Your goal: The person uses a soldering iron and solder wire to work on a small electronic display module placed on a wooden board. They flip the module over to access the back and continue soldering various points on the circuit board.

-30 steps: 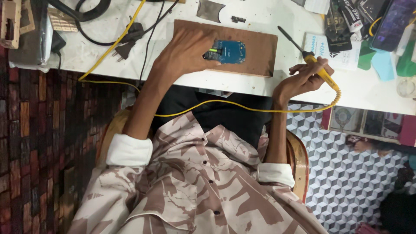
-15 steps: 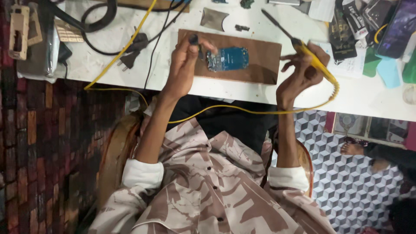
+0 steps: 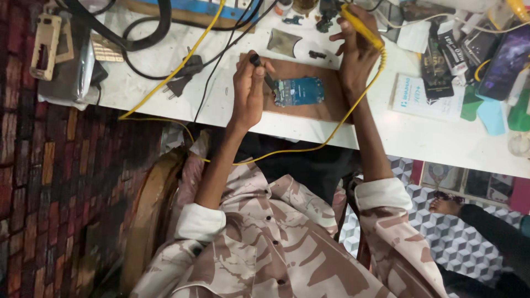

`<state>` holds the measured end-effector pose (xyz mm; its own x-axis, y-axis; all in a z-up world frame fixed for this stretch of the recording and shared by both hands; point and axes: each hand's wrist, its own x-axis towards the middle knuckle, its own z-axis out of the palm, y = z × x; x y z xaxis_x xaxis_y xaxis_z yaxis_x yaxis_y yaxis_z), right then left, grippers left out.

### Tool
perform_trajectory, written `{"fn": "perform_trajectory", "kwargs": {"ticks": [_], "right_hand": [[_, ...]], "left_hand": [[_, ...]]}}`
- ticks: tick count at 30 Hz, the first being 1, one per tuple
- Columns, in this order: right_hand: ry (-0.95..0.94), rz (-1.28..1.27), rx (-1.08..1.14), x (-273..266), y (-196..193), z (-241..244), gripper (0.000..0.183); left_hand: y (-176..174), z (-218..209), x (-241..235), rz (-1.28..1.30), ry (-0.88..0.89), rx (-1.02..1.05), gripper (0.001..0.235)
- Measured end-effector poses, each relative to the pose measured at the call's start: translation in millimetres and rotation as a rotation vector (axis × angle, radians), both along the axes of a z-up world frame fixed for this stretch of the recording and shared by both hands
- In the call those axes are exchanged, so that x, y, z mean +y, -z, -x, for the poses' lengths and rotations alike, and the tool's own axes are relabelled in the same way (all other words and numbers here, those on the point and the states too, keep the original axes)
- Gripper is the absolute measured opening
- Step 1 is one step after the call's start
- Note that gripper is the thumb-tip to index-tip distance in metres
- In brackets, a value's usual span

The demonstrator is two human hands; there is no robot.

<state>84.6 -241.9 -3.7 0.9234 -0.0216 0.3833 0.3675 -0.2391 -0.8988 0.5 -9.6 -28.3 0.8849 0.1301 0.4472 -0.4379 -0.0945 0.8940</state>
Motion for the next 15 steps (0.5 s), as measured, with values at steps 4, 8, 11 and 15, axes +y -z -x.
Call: {"fn": "perform_trajectory", "kwargs": {"ticks": [4,8,11,15], "right_hand": [[0.011,-0.087,-0.011,-4.7,12.8,1.2,0.037],[0.068,-0.079,-0.068,-5.3,29.2,-0.1,0.026],[0.135,-0.006,-0.042,-10.3,39.5,0.8,0.02],[0.131,0.296,-0.165,-16.1,42.2,1.9,0.021]], "left_hand": [[1.6,2.1,1.1,-0.061,-0.014,-0.022,0.037],[3.4,-0.6,0.0,-0.081,-0.016,-0.108,0.034],[9.7,-3.9,-2.1,-0.066,0.014,-0.082,0.032],[18.0,-1.7,-4.1,-0.169,-0.097,-0.138,0.032]]}}
